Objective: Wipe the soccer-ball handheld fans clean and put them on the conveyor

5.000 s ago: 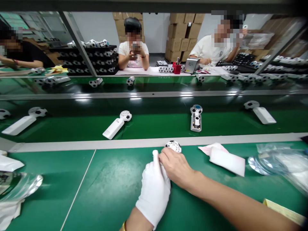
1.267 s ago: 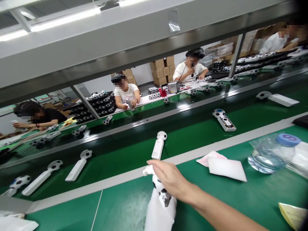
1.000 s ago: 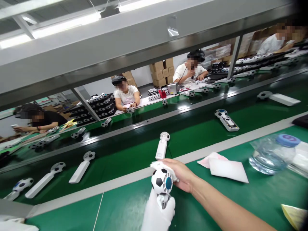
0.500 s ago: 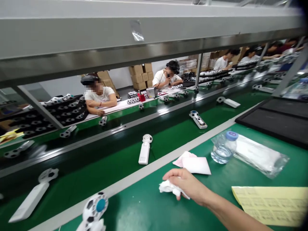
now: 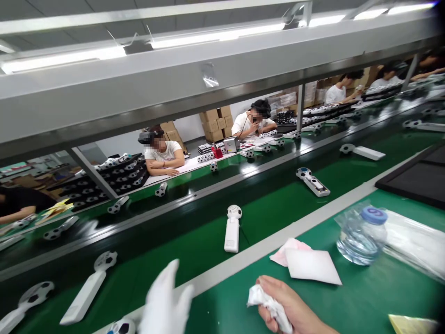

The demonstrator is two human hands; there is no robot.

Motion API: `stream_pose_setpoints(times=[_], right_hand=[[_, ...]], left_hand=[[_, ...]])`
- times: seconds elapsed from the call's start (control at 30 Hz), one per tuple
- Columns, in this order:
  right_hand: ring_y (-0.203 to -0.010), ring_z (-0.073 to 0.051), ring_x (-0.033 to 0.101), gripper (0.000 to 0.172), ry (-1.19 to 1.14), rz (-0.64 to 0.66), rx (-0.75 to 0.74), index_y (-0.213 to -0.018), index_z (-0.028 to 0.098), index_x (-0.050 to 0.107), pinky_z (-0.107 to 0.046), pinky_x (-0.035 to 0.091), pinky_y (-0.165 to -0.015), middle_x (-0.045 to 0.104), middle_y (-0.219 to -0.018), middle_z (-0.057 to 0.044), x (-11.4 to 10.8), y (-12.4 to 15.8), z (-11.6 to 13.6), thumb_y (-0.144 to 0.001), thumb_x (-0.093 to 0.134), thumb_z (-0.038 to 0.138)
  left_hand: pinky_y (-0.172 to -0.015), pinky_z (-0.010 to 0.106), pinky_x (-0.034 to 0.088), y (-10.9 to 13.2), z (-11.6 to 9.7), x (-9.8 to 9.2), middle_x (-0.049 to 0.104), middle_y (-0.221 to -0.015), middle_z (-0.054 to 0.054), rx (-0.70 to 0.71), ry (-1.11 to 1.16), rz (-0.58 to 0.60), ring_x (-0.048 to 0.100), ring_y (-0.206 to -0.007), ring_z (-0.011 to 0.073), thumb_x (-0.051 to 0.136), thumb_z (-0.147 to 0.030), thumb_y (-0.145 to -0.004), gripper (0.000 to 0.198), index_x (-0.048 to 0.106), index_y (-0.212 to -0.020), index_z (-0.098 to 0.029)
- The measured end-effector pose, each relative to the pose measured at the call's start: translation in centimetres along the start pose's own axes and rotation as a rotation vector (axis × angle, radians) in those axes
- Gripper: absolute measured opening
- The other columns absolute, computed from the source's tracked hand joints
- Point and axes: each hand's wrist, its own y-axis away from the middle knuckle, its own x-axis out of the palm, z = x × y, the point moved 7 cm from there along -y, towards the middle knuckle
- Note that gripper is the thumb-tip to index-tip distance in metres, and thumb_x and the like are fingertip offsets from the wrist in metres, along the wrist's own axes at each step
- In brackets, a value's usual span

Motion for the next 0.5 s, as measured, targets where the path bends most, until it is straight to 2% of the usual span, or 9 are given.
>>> stream_pose_setpoints(times=[0.07,0.1,0.17,0.2,0.23,0.3,0.37,0.43,0.5], right_hand=[[-0.035,-0.007,0.046,0.032,0.012,0.022,0.001,-0.071,0.018,0.047,-0.015,0.024,-0.034,0.056,-0.047,-0.001,-0.4,-0.1,0.1,-0.076,0.062,0.046],[-0.035,-0.007,0.047,0.034,0.021,0.023,0.003,-0.070,0.018,0.046,-0.014,0.024,-0.034,0.058,-0.047,-0.002,-0.7,-0.2,0.2,-0.074,0.063,0.048],[-0.035,-0.007,0.048,0.039,0.043,0.015,-0.008,-0.068,0.018,0.046,-0.014,0.025,-0.034,0.060,-0.048,-0.003,-1.2,-0.3,0.6,-0.069,0.066,0.052],[-0.036,-0.007,0.049,0.041,0.055,0.015,-0.029,-0.068,0.017,0.047,-0.014,0.025,-0.035,0.060,-0.048,-0.003,-1.3,-0.5,0.9,-0.067,0.067,0.053],[-0.036,-0.007,0.049,0.042,0.063,0.020,-0.061,-0.068,0.017,0.048,-0.013,0.026,-0.036,0.060,-0.048,-0.003,-1.4,-0.7,1.2,-0.065,0.069,0.053],[-0.037,-0.006,0.048,0.042,0.061,0.043,-0.125,-0.070,0.016,0.051,-0.013,0.026,-0.038,0.060,-0.047,-0.003,-1.3,-1.0,1.7,-0.062,0.071,0.052],[-0.039,-0.006,0.049,0.041,0.048,0.075,-0.152,-0.077,0.016,0.053,-0.013,0.027,-0.039,0.060,-0.048,-0.002,-1.1,-1.4,1.8,-0.063,0.071,0.050],[-0.038,-0.007,0.048,0.044,0.055,0.073,-0.145,-0.086,0.016,0.054,-0.015,0.027,-0.040,0.060,-0.047,-0.002,-1.1,-1.5,1.8,-0.063,0.070,0.051],[-0.036,-0.009,0.046,0.051,0.094,0.022,-0.152,-0.092,0.016,0.055,-0.017,0.027,-0.039,0.058,-0.045,-0.001,-1.1,-1.2,2.3,-0.063,0.068,0.055]], left_hand=[[-0.105,0.037,0.025,-1.3,-6.9,4.7,0.032,-0.141,0.007,0.191,0.103,0.131,0.028,-0.129,0.0230,0.047,-0.045,-0.077,0.065,0.031,-0.135,-0.020],[-0.106,0.037,0.022,-2.2,-9.8,7.0,0.028,-0.143,0.008,0.226,0.125,0.181,0.024,-0.130,0.0253,0.056,-0.042,-0.071,0.074,0.029,-0.136,-0.019],[-0.106,0.040,0.018,-4.4,-14.1,11.3,0.022,-0.145,0.012,0.242,0.186,0.300,0.020,-0.131,0.0311,0.067,-0.033,-0.062,0.088,0.024,-0.137,-0.017],[-0.105,0.043,0.018,-5.5,-15.6,12.8,0.022,-0.144,0.013,0.236,0.203,0.321,0.020,-0.130,0.0345,0.070,-0.026,-0.059,0.090,0.026,-0.137,-0.017],[-0.103,0.047,0.019,-6.6,-16.5,13.9,0.026,-0.141,0.019,0.207,0.219,0.328,0.023,-0.127,0.0378,0.068,-0.020,-0.059,0.092,0.021,-0.138,-0.012],[-0.098,0.049,0.024,-8.1,-17.2,15.0,0.036,-0.132,0.024,0.149,0.281,0.341,0.032,-0.121,0.0386,0.063,-0.013,-0.062,0.090,0.016,-0.138,-0.008],[-0.093,0.042,0.033,-8.2,-16.8,14.9,0.045,-0.122,0.021,0.109,0.401,0.392,0.043,-0.113,0.0316,0.058,-0.014,-0.067,0.079,0.018,-0.135,-0.010],[-0.082,0.033,0.042,-6.9,-15.7,14.1,0.053,-0.109,0.014,0.084,0.557,0.494,0.055,-0.097,0.0224,0.053,-0.022,-0.073,0.058,0.030,-0.126,-0.015],[-0.070,0.029,0.047,-4.5,-14.2,13.1,0.057,-0.094,0.009,0.045,0.700,0.611,0.059,-0.080,0.0167,0.047,-0.030,-0.078,0.039,0.040,-0.113,-0.016]])
